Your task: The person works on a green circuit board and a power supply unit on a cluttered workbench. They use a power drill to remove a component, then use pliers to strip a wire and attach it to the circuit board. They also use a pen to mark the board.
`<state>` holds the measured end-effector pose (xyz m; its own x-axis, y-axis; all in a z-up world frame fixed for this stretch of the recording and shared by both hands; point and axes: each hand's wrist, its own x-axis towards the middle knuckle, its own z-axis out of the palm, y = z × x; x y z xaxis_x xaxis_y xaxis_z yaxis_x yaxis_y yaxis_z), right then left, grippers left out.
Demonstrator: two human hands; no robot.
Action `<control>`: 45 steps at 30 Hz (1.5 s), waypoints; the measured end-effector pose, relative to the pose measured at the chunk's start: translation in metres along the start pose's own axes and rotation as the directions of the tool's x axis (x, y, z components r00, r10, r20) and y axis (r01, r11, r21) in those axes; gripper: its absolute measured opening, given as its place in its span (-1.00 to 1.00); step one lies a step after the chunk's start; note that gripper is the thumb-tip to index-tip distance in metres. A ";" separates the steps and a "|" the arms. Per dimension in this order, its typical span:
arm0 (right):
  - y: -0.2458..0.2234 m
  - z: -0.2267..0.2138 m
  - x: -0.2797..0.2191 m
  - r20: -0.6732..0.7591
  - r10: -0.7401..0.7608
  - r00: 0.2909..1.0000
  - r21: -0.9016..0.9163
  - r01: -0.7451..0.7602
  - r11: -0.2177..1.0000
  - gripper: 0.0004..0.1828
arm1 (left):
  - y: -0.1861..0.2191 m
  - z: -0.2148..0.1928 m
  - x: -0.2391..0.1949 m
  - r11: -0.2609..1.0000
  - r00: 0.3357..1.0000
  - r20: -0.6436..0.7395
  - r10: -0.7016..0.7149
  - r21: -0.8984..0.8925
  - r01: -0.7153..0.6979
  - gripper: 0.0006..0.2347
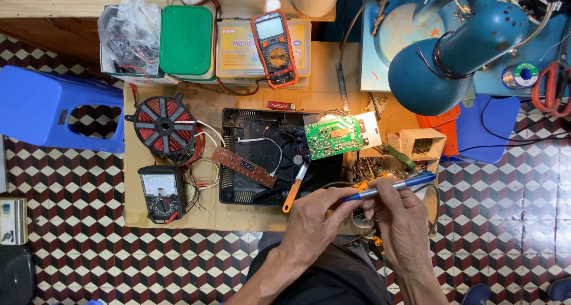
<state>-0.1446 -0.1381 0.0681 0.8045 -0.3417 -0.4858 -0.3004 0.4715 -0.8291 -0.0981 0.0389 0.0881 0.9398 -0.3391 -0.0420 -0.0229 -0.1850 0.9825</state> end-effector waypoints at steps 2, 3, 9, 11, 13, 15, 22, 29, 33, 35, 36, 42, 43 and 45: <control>0.001 0.001 -0.001 -0.057 0.020 0.998 -0.013 -0.021 1.000 -0.77 | -0.001 0.002 -0.003 0.999 1.000 0.017 -0.005 0.038 0.005 -0.83; 0.001 0.002 -0.002 -0.088 0.031 0.996 -0.018 -0.033 0.999 -0.78 | -0.001 0.003 -0.004 0.999 1.000 0.025 -0.008 0.049 0.007 -0.83; -0.008 0.006 0.000 -0.100 -0.050 0.994 -0.025 0.047 0.999 -0.75 | -0.003 0.014 -0.002 0.982 0.995 0.080 0.054 0.179 -0.068 -0.87; -0.005 0.006 0.002 -0.120 -0.011 0.993 0.093 0.022 0.995 -0.79 | -0.005 0.019 -0.004 0.988 0.997 0.071 0.037 0.144 -0.047 -0.86; 0.000 0.002 0.004 -0.140 0.012 0.990 0.159 0.011 0.987 -0.80 | -0.010 0.024 -0.002 0.999 0.999 0.040 -0.036 0.036 0.034 -0.82; 0.002 0.002 0.009 -0.135 0.017 0.991 0.174 0.007 0.985 -0.78 | -0.012 0.026 0.001 1.000 0.999 0.037 -0.022 -0.011 0.023 -0.81; 0.004 0.003 0.008 -0.163 0.012 0.987 0.199 0.021 0.980 -0.80 | -0.019 0.030 0.008 0.999 0.999 0.043 -0.020 0.040 0.019 -0.82; -0.010 0.013 0.002 -0.225 -0.043 0.973 0.012 0.047 0.999 -0.73 | -0.018 0.033 0.010 0.932 0.965 0.104 0.241 0.251 -0.260 -0.87; -0.021 0.017 0.000 -0.268 -0.054 0.962 0.012 0.060 0.998 -0.69 | -0.007 0.036 0.003 0.917 0.964 0.097 0.249 0.295 -0.267 -0.82; -0.017 0.015 0.000 -0.280 -0.035 0.959 0.040 0.048 0.998 -0.69 | -0.002 0.033 0.001 0.917 0.967 0.096 0.235 0.308 -0.254 -0.81; -0.013 0.013 -0.001 -0.287 -0.025 0.958 0.053 0.042 0.998 -0.69 | 0.000 0.031 0.000 0.920 0.970 0.101 0.222 0.309 -0.243 -0.80; 0.000 -0.012 -0.001 -0.364 -0.017 0.931 0.042 0.034 0.999 -0.71 | 0.006 0.027 -0.009 0.919 0.972 0.135 0.191 0.324 -0.225 -0.80; -0.011 -0.025 0.007 -0.489 -0.030 0.872 0.063 0.070 0.996 -0.75 | 0.003 0.028 -0.012 0.914 0.971 0.150 0.186 0.336 -0.228 -0.79; -0.063 -0.074 0.024 -0.460 -0.074 0.885 0.386 0.274 0.881 -0.83 | -0.009 0.010 -0.036 0.927 0.983 0.162 0.085 0.348 -0.138 -0.81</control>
<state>-0.1442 -0.2362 0.0875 0.4988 -0.7111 -0.4956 0.1540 0.6354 -0.7567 -0.1353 0.0436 0.0789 0.8668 -0.4986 0.0129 -0.2690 -0.4456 0.8539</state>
